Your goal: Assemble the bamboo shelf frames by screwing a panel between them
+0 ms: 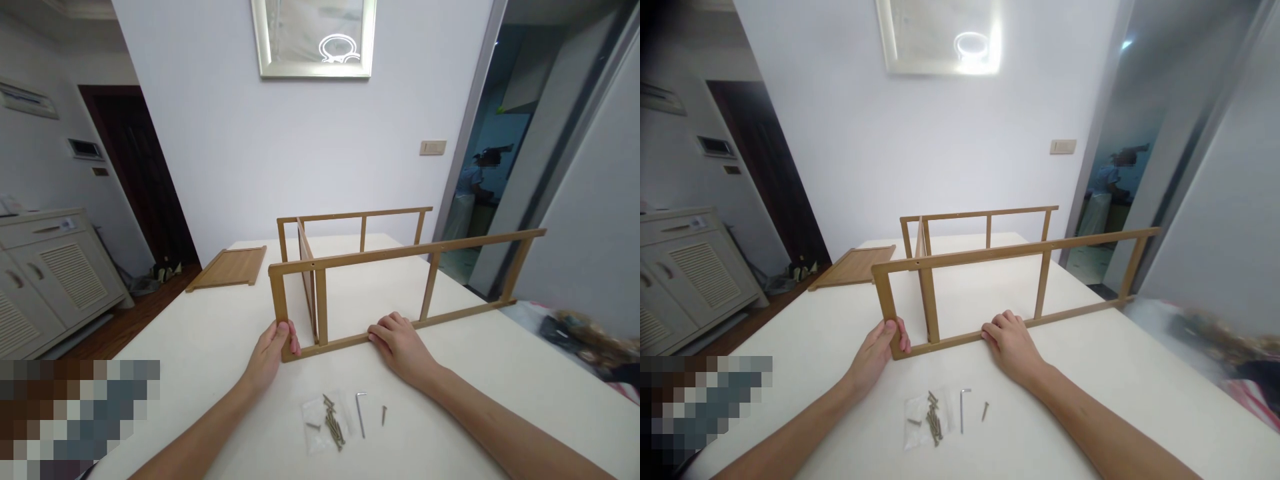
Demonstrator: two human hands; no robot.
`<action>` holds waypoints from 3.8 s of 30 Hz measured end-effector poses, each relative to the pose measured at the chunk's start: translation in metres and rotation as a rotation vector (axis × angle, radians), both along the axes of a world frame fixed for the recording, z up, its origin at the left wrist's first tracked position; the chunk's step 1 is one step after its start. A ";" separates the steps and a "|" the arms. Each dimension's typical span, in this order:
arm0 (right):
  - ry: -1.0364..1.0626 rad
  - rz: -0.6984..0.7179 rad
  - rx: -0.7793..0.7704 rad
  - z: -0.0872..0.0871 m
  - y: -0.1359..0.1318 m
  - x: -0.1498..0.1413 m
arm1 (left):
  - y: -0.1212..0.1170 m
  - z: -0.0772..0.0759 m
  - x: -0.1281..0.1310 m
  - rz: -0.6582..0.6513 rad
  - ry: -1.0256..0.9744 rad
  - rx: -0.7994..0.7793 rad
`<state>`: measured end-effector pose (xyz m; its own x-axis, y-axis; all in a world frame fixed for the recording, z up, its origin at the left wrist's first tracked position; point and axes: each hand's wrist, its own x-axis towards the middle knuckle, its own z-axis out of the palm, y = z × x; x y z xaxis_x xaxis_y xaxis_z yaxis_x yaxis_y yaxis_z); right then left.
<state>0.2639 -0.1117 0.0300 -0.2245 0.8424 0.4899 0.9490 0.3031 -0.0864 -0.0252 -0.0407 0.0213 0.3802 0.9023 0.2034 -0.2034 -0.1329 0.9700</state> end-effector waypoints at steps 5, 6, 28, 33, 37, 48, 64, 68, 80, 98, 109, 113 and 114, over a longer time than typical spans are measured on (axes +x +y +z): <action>0.000 -0.009 -0.038 0.000 -0.001 0.001 | 0.000 -0.003 -0.001 0.018 0.026 -0.018; -0.001 -0.008 -0.036 0.000 -0.001 0.001 | 0.001 -0.003 -0.002 0.028 0.036 -0.023; 0.266 0.287 -0.114 0.024 -0.039 -0.044 | -0.001 -0.009 -0.008 0.164 0.309 0.132; 0.281 0.334 -0.641 0.055 -0.055 -0.038 | -0.001 -0.010 -0.007 0.179 0.316 0.144; 0.261 0.297 -0.878 0.058 -0.046 -0.023 | 0.000 -0.012 -0.006 0.188 0.350 0.140; 0.312 0.265 -0.972 0.047 -0.040 -0.015 | 0.005 -0.015 -0.005 0.164 0.295 0.128; 0.618 0.185 -0.423 0.004 -0.009 -0.076 | 0.003 -0.015 -0.004 0.116 0.255 0.058; 0.550 0.256 -0.350 0.002 0.007 -0.090 | 0.002 -0.017 -0.005 0.089 0.230 0.116; 0.370 0.295 -0.178 -0.017 0.011 -0.086 | -0.005 -0.012 -0.008 0.069 0.360 0.195; 0.167 0.193 -0.127 -0.020 0.011 -0.093 | -0.012 -0.008 -0.008 0.097 0.404 0.263; 0.001 0.057 -0.122 -0.017 0.010 -0.097 | -0.019 -0.006 -0.014 0.064 0.470 0.276; -0.013 0.011 -0.145 -0.017 0.010 -0.097 | -0.016 -0.010 -0.015 0.064 0.462 0.266; -0.010 0.005 -0.146 -0.017 0.011 -0.097 | -0.016 -0.011 -0.015 0.063 0.461 0.262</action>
<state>0.1669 -0.1011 0.0126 -0.2330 0.9035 0.3597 0.9485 0.2928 -0.1210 -0.0401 -0.0563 0.0105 0.4303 0.8676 0.2493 0.2524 -0.3807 0.8896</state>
